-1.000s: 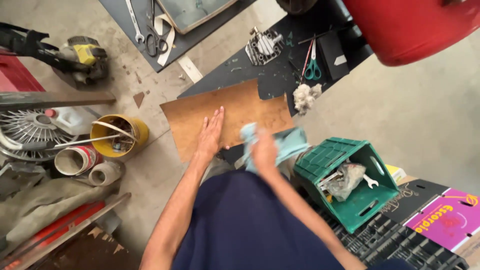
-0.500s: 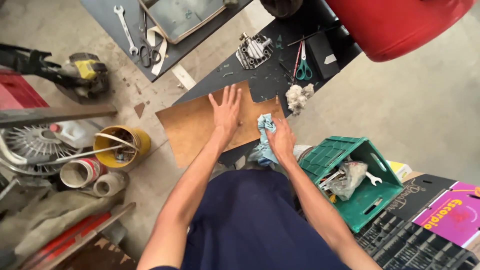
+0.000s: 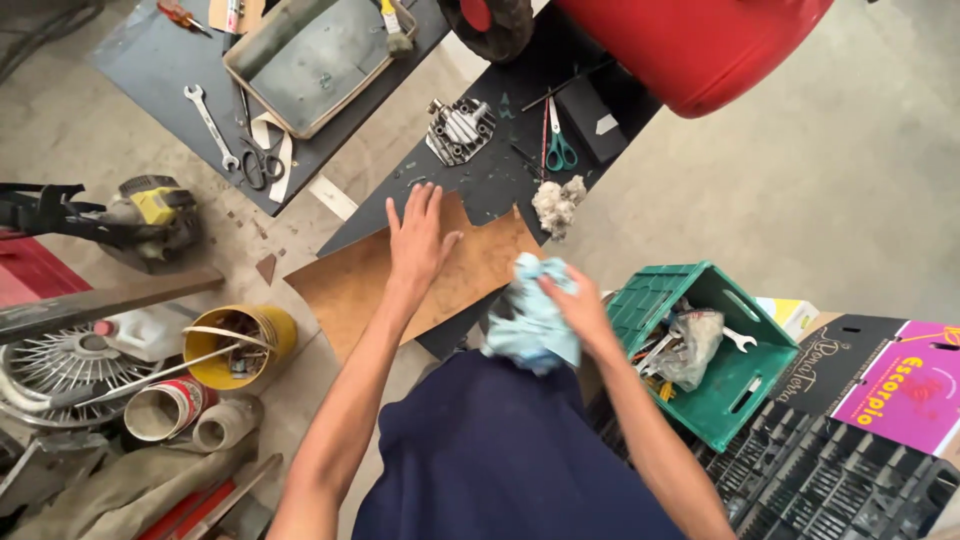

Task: Cleaning a metal component and tracing its outline onto cardboard to create a template

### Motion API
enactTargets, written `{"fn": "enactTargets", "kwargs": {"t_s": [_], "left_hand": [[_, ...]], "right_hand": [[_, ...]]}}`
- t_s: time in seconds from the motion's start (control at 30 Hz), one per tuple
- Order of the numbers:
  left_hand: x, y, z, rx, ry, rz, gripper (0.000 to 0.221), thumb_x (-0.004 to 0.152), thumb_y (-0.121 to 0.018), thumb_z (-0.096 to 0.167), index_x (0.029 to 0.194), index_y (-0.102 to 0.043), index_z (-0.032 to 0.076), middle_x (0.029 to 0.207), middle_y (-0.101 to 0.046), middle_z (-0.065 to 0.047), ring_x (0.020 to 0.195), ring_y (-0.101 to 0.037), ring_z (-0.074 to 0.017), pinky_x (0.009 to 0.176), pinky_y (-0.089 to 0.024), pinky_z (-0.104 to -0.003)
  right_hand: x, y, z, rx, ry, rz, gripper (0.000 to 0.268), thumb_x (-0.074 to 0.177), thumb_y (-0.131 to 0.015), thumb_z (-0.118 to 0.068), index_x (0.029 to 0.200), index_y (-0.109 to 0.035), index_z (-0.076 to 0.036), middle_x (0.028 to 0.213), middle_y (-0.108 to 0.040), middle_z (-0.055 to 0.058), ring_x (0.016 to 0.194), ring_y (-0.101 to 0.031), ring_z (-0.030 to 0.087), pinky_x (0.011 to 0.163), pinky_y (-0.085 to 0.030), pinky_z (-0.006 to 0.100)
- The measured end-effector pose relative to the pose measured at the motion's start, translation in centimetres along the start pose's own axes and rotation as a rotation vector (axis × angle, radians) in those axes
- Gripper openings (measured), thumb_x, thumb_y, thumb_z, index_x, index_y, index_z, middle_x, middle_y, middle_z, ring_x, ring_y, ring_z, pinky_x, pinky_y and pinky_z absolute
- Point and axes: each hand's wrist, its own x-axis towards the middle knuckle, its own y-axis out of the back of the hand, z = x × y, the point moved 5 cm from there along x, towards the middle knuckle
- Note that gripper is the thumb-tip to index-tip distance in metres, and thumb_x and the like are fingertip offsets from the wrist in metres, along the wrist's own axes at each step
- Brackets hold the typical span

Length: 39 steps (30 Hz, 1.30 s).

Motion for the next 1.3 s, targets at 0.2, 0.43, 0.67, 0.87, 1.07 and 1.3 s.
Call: {"fn": "enactTargets", "kwargs": {"t_s": [0.2, 0.43, 0.67, 0.87, 1.07, 1.3], "left_hand": [[-10.4, 4.3, 8.5, -0.684, -0.252, -0.179, 0.122, 0.059, -0.091, 0.055, 0.155, -0.035, 0.006, 0.157, -0.038, -0.024, 0.148, -0.029, -0.0449, 0.118, -0.016, -0.071], [-11.5, 1.5, 16.9, -1.458, -0.408, -0.225, 0.066, 0.082, -0.061, 0.003, 0.146, -0.047, 0.000, 0.142, -0.052, -0.027, 0.132, -0.045, -0.0448, 0.104, -0.030, -0.055], [-12.1, 10.4, 15.5, -2.013, 0.093, -0.198, 0.066, 0.086, -0.050, 0.025, 0.150, -0.048, 0.010, 0.137, -0.062, -0.014, 0.106, -0.058, -0.0248, 0.064, -0.026, -0.033], [-8.6, 21.4, 12.9, -1.755, 0.044, 0.072, 0.057, 0.102, -0.049, 0.030, 0.152, -0.041, 0.003, 0.153, -0.049, -0.007, 0.141, -0.042, -0.0147, 0.121, -0.030, -0.033], [-3.6, 26.1, 6.5, -1.772, -0.167, 0.456, 0.068, 0.099, -0.055, 0.006, 0.158, -0.022, -0.001, 0.159, -0.037, -0.023, 0.148, -0.038, -0.0333, 0.124, -0.033, -0.054], [-0.7, 21.4, -0.3, -1.603, 0.509, 0.615, 0.040, 0.096, -0.055, 0.012, 0.132, -0.060, -0.002, 0.130, -0.073, -0.021, 0.119, -0.072, -0.0319, 0.101, -0.060, -0.041]], "right_hand": [[-9.1, 10.3, -0.3, 0.593, -0.219, 0.031, 0.048, 0.089, -0.074, -0.030, 0.133, -0.062, -0.015, 0.112, -0.075, 0.011, 0.096, -0.074, 0.023, 0.085, -0.059, 0.042], [-11.7, 14.3, -4.4, -0.045, -0.173, 0.396, 0.053, 0.092, -0.062, -0.062, 0.141, -0.053, -0.045, 0.124, -0.070, 0.009, 0.115, -0.064, 0.031, 0.108, -0.043, 0.045], [-12.0, 5.7, -22.2, 0.187, 0.490, -0.202, 0.144, 0.054, -0.083, -0.044, 0.161, 0.006, -0.008, 0.167, -0.018, 0.022, 0.155, -0.023, 0.026, 0.125, -0.020, 0.042], [-3.0, 3.4, -28.7, -0.486, 0.584, -0.175, 0.146, 0.042, -0.096, -0.042, 0.157, -0.010, -0.011, 0.165, 0.005, 0.020, 0.152, 0.011, 0.035, 0.121, -0.004, 0.051], [15.3, -2.6, -44.3, -0.623, 0.766, 0.048, 0.119, 0.046, -0.088, -0.026, 0.146, -0.027, -0.011, 0.152, -0.015, 0.020, 0.141, -0.008, 0.038, 0.113, -0.017, 0.057], [36.7, -13.0, -62.1, -0.789, 0.947, 0.306, 0.090, 0.050, -0.080, -0.007, 0.133, -0.045, -0.010, 0.137, -0.039, 0.021, 0.127, -0.031, 0.042, 0.103, -0.032, 0.063]]}}
